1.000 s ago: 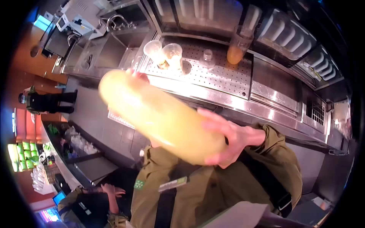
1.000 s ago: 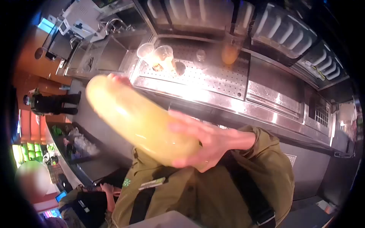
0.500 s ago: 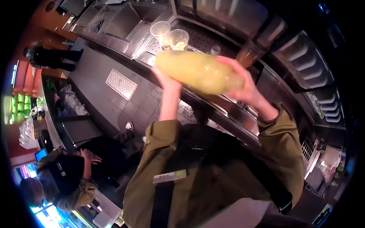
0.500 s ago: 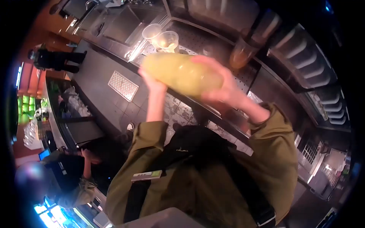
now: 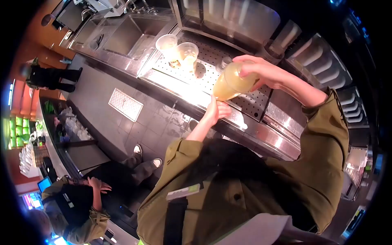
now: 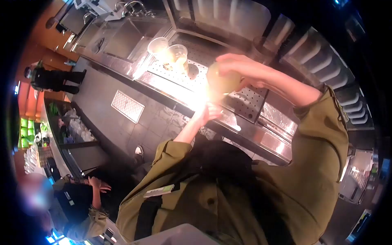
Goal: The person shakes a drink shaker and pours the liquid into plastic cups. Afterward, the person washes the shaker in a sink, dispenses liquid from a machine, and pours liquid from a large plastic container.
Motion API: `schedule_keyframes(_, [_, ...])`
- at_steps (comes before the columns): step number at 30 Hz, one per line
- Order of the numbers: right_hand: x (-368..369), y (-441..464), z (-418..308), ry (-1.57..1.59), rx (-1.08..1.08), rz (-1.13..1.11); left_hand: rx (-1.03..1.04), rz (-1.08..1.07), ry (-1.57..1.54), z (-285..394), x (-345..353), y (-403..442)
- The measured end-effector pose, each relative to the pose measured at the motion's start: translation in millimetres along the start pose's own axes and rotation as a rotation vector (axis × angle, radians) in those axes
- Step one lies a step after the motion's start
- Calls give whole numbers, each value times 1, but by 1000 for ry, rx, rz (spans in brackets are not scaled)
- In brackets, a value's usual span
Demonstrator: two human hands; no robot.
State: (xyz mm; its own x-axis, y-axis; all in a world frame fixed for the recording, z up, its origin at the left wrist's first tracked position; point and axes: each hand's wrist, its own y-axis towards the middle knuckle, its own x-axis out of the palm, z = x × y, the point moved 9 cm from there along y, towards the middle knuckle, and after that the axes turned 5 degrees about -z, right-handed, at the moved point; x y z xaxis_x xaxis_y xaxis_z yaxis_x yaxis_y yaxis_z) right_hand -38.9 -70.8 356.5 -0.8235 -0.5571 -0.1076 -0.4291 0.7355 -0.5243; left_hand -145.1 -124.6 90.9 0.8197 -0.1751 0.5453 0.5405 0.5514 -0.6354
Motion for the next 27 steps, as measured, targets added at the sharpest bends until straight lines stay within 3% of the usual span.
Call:
schedule_keyframes(3, [2, 17, -4, -107, 33, -14, 707, 354, 581, 62, -3, -67])
schedule_keyframes(4, [4, 23, -8, -196, 33, -57, 1013, 459, 587, 95, 30, -116])
schedule_keyframes(6, [14, 24, -21, -273, 54, -93, 1410, 570, 1109, 130, 71, -138])
schedule_keyframes(8, [22, 20, -33, -383, 136, -135, 1118, 367, 849, 123, 59, -95])
schedule_keyframes(9, [23, 20, -44, -472, 33, -149, 1046, 319, 740, 131, 52, -73])
schedule_keyframes(11, [-1, 43, -49, -935, -162, 77, 1117, 65, 622, 140, 57, -56])
schedule_keyframes(12, [-2, 34, -64, -1263, -54, 226, 1507, 268, 882, 141, 62, -83])
schedule_keyframes(13, [5, 28, -76, -1428, -56, 283, 1437, 262, 850, 145, 59, -74])
schedule_keyframes(15, [25, 19, -83, -1592, -300, 327, 1272, 234, 802, 141, 51, -55])
schedule_keyframes(18, [26, 17, -85, -1576, -435, 300, 1266, 194, 810, 144, 54, -69])
schedule_keyframes(21, [54, -33, -132, -1732, -825, 503, 1156, 121, 737, 160, 59, -94])
schedule_keyframes(24, [27, -40, -123, -1624, -711, 583, 1152, 31, 635, 168, 50, -122])
schedule_keyframes(26, [-1, -16, -81, -1509, -606, 641, 1045, -63, 601, 176, 41, -140])
schedule_keyframes(27, [-9, 5, -46, -1448, -452, 582, 1008, -101, 565, 185, 35, -149])
